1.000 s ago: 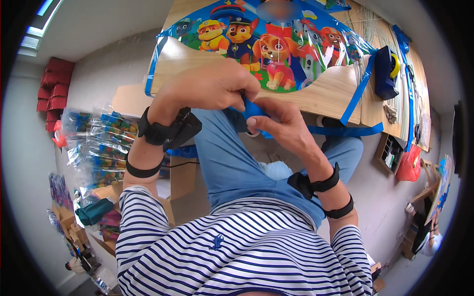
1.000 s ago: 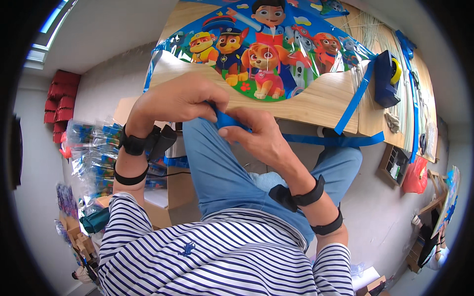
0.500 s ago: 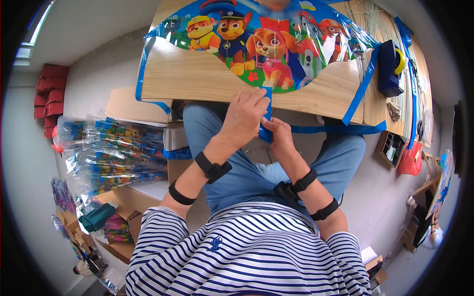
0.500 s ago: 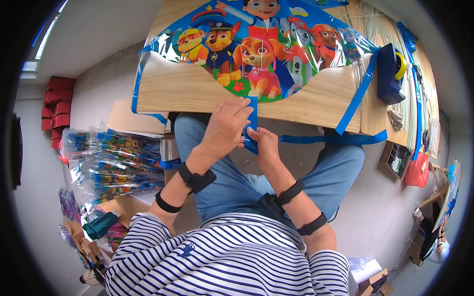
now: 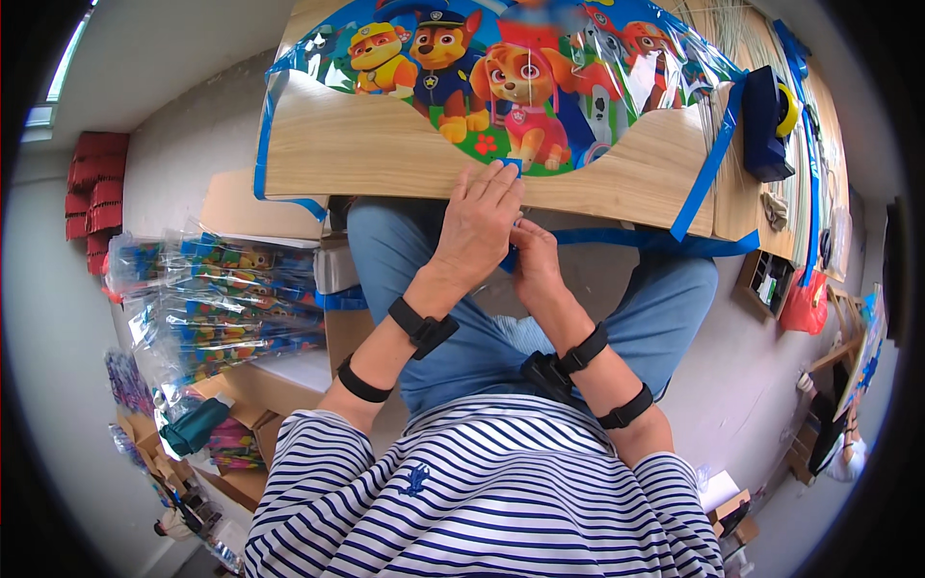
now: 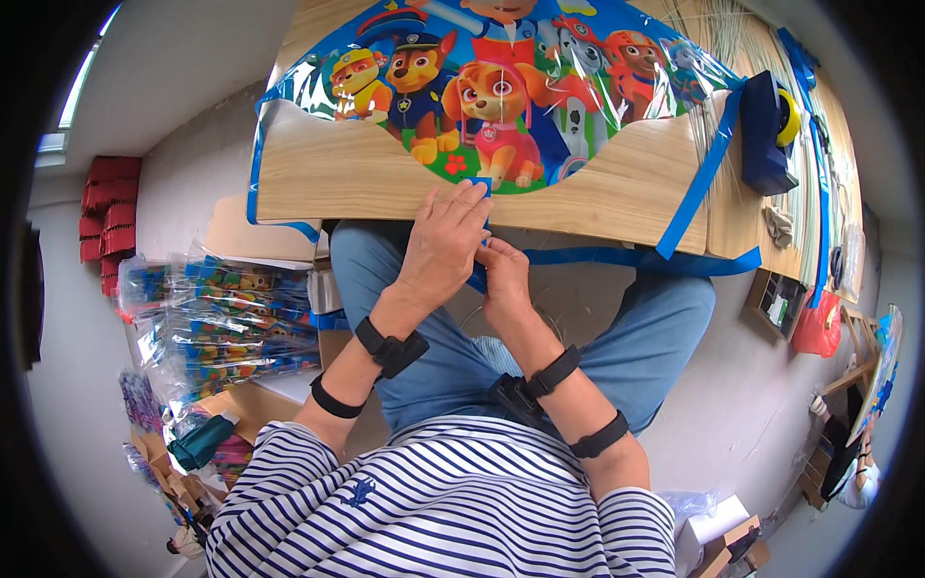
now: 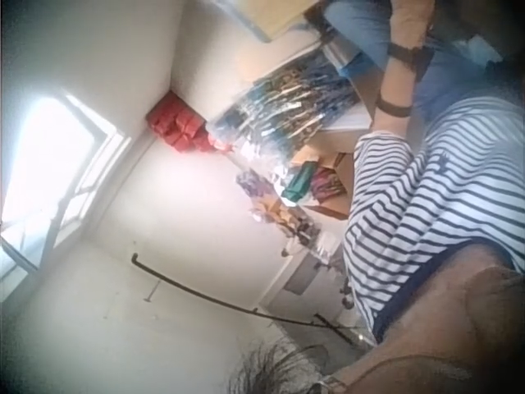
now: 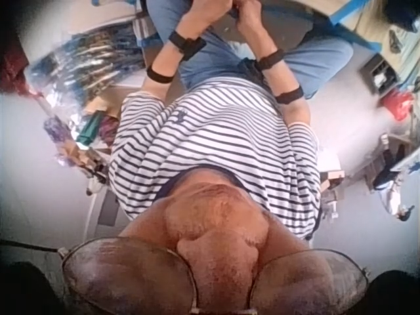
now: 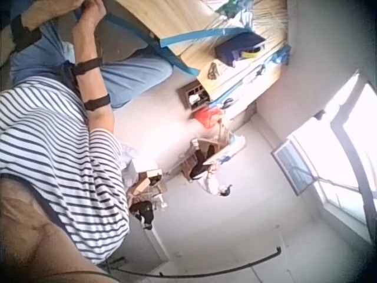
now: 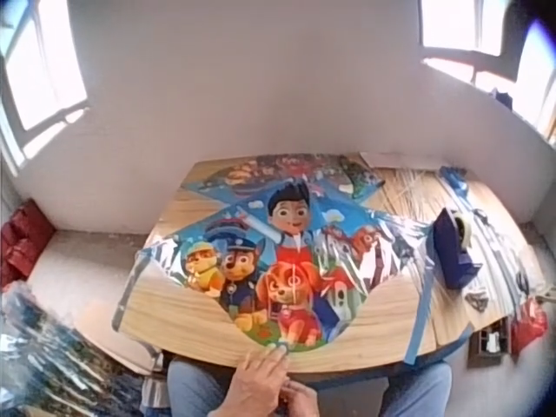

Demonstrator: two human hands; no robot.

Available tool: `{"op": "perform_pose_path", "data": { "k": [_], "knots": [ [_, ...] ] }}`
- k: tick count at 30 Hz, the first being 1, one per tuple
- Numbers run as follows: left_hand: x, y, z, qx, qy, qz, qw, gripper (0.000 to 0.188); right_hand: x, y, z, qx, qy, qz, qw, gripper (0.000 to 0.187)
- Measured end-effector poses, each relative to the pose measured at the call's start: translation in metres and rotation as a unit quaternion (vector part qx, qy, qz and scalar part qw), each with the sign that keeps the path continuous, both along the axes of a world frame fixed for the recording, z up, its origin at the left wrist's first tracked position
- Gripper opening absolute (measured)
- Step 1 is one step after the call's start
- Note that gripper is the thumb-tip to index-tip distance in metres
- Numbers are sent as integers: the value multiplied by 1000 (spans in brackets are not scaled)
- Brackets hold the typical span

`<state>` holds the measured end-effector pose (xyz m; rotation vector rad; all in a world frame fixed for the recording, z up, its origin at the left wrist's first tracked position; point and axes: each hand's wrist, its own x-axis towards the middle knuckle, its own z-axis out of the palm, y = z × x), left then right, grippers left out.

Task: Assembling a kite by attaching plastic sheeting to a frame and using tape for reinforcement.

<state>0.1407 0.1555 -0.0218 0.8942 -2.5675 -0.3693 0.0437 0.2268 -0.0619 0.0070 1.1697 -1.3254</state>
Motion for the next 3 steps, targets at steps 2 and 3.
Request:
{"op": "perform_pose_path", "data": {
  "k": [2,3],
  "knots": [
    [-1,0,0,3,-1,2,1000,43,-1,-1,2,1,-11,-1,1000,13],
    [-2,0,0,4,-3,3,1000,44,-1,-2,6,4,-8,-5,1000,15]
  ]
}}
